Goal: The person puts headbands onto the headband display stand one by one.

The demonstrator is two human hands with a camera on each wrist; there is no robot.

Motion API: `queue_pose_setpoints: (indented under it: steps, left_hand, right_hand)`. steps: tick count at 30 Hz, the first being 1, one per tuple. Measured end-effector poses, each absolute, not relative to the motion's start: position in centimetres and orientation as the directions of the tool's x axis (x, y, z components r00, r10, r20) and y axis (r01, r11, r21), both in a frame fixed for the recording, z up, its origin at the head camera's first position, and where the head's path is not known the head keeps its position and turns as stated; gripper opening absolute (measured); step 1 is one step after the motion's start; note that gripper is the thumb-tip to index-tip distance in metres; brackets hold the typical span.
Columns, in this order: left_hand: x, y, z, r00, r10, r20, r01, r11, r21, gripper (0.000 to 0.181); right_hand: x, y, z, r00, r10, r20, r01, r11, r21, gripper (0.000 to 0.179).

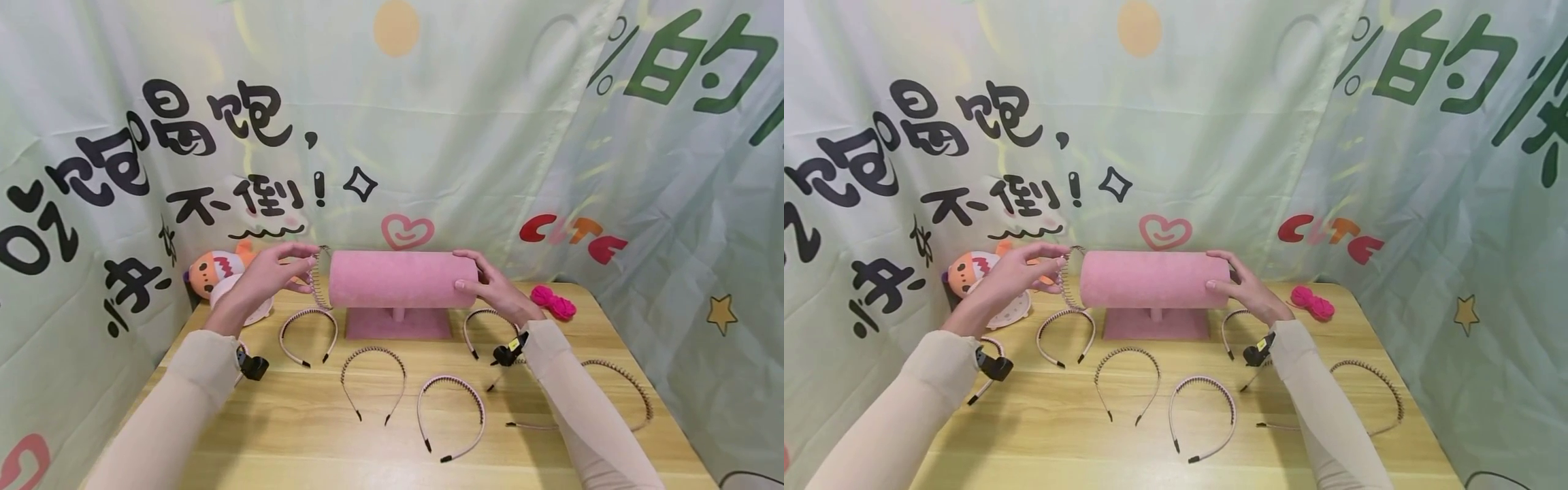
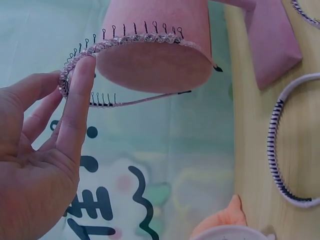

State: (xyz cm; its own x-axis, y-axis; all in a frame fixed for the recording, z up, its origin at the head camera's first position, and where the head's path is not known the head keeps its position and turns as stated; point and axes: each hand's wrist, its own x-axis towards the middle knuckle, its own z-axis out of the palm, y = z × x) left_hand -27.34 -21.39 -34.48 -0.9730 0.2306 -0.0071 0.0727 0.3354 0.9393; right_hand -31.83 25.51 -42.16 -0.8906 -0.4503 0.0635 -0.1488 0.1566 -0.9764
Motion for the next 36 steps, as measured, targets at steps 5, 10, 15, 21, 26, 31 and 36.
queue_pose_setpoints:
  steps: [5, 10, 15, 21, 26, 31, 36]
  left_hand:
    - [-27.9, -20.4, -34.3, -0.97, 0.244, 0.009, 0.093, 0.337, 0.937, 0.045]
    - [-28.2, -19.5, -34.0, -0.971, 0.237, -0.008, 0.078, 0.348, 0.934, 0.044]
    - [-28.4, -18.9, -34.0, -0.97, 0.243, -0.02, 0.069, 0.354, 0.933, 0.044]
    - [-29.0, -18.3, -34.1, -0.97, 0.243, -0.019, 0.071, 0.357, 0.932, 0.047]
    - [-29.1, -17.8, -33.9, -0.97, 0.239, -0.044, 0.05, 0.374, 0.926, 0.05]
    - [-29.1, -17.4, -33.5, -0.967, 0.245, -0.066, 0.039, 0.398, 0.916, 0.05]
    - [-29.0, -16.9, -33.1, -0.963, 0.261, -0.067, 0.055, 0.434, 0.899, 0.051]
  right_hand:
    - [-31.8, 25.4, -42.0, -0.891, -0.45, 0.065, -0.15, 0.157, -0.976, 0.064]
    - [-31.7, 25.3, -41.9, -0.889, -0.452, 0.067, -0.152, 0.155, -0.976, 0.064]
    - [-31.7, 25.2, -42.1, -0.886, -0.458, 0.077, -0.16, 0.146, -0.976, 0.062]
    - [-31.8, 25.3, -42.2, -0.888, -0.453, 0.077, -0.157, 0.141, -0.978, 0.062]
    - [-31.8, 25.4, -42.2, -0.892, -0.446, 0.07, -0.152, 0.152, -0.977, 0.063]
    - [-31.7, 25.4, -42.2, -0.893, -0.446, 0.061, -0.148, 0.163, -0.975, 0.063]
    - [-31.7, 25.4, -42.2, -0.893, -0.444, 0.066, -0.153, 0.163, -0.975, 0.063]
